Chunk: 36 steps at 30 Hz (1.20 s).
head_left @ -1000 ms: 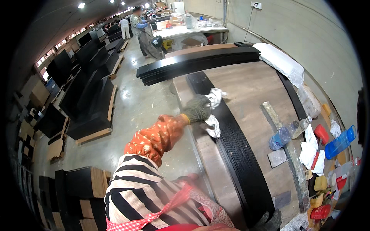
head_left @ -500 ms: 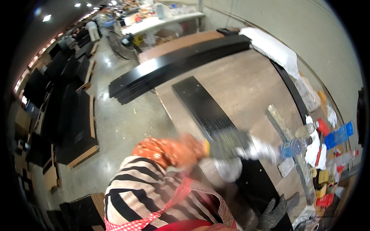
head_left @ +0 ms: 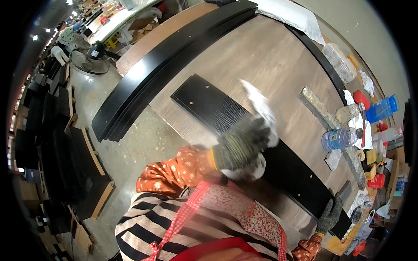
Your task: The person wipes the surface of long black wood planks with a white cloth, repeatedly flipping and repositioning each plank to clean both sides. The person handles the planks one at a time, wiping along the grain and edges, then stacking them on the workbench.
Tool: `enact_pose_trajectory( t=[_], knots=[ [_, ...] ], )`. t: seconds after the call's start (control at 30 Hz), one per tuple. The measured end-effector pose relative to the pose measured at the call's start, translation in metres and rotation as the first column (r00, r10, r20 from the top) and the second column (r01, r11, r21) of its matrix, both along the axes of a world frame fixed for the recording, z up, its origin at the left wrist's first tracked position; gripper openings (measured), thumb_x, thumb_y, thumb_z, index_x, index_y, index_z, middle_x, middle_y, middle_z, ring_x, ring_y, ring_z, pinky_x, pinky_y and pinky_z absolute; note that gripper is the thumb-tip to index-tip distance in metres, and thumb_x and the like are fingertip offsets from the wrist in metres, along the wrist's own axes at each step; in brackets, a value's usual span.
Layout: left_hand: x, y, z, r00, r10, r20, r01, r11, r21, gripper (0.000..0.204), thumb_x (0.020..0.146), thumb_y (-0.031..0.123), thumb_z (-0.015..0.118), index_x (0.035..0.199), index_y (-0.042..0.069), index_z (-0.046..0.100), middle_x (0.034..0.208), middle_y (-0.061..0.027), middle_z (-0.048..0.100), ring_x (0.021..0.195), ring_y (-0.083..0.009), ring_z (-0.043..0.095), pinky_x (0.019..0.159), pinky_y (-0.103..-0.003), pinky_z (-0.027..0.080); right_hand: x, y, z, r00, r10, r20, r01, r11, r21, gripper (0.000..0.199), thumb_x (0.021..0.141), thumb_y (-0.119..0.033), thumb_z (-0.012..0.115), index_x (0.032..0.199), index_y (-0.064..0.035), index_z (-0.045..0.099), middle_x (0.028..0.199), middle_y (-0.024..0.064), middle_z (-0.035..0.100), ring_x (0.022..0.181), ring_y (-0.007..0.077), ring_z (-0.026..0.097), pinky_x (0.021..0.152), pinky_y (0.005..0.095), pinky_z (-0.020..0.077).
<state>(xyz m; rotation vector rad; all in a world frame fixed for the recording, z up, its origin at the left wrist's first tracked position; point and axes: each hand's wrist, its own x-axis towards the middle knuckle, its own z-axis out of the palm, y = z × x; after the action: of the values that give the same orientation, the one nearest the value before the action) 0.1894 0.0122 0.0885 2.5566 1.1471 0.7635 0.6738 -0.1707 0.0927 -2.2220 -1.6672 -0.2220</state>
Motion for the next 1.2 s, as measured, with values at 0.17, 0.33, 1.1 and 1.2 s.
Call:
enact_pose_trajectory(
  t=[0.17,0.33,1.1,1.2],
  knots=[
    [-0.112,0.029,-0.080,0.943,0.219,0.251,-0.220,0.975,-0.025,0.048,0.099,0.018,0.049,0.145,0.004,0.041,0.143,-0.0156,0.048,0.131,-0.0309,0.048,0.112,-0.042,0.038,0.007,-0.009,-0.004,0.999,0.027,-0.018,-0.027,0.999,-0.020,0.039,0.100,-0.026,0.055,0.128,0.0009,0.061,0.131,0.0180,0.062,0.126,0.0329,0.055,0.110,0.0406,0.0381],
    [-0.166,0.056,-0.012,0.807,0.562,-0.181,-0.448,0.783,0.431,0.034,0.095,0.022,0.055,0.123,0.006,0.063,0.137,-0.0171,0.056,0.129,-0.0350,0.051,0.111,-0.045,0.037,-0.012,-0.001,-0.002,0.996,0.004,0.091,-0.013,0.995,0.098,0.031,0.096,-0.023,0.061,0.121,-0.0053,0.065,0.126,0.0155,0.064,0.121,0.0346,0.057,0.109,0.0449,0.0403],
    [0.264,-0.072,0.046,0.825,-0.469,-0.316,0.511,0.858,0.062,0.097,0.061,0.052,0.084,0.142,0.013,0.048,0.134,-0.0207,0.049,0.118,-0.0410,0.050,0.106,-0.056,0.035,0.156,-0.116,0.012,0.894,-0.446,-0.041,0.448,0.888,0.103,0.041,0.090,-0.026,0.067,0.129,-0.0142,0.062,0.138,0.0221,0.053,0.127,0.0378,0.051,0.104,0.0441,0.0433],
    [0.267,-0.073,0.051,0.830,-0.451,-0.329,0.479,0.878,0.003,0.102,0.056,0.050,0.086,0.143,0.013,0.047,0.129,-0.0199,0.050,0.116,-0.0403,0.051,0.105,-0.055,0.036,0.206,-0.130,0.019,0.859,-0.487,-0.158,0.511,0.832,0.214,0.043,0.091,-0.027,0.068,0.131,-0.0135,0.060,0.134,0.0171,0.059,0.126,0.0357,0.054,0.104,0.0425,0.0436]
  ],
)
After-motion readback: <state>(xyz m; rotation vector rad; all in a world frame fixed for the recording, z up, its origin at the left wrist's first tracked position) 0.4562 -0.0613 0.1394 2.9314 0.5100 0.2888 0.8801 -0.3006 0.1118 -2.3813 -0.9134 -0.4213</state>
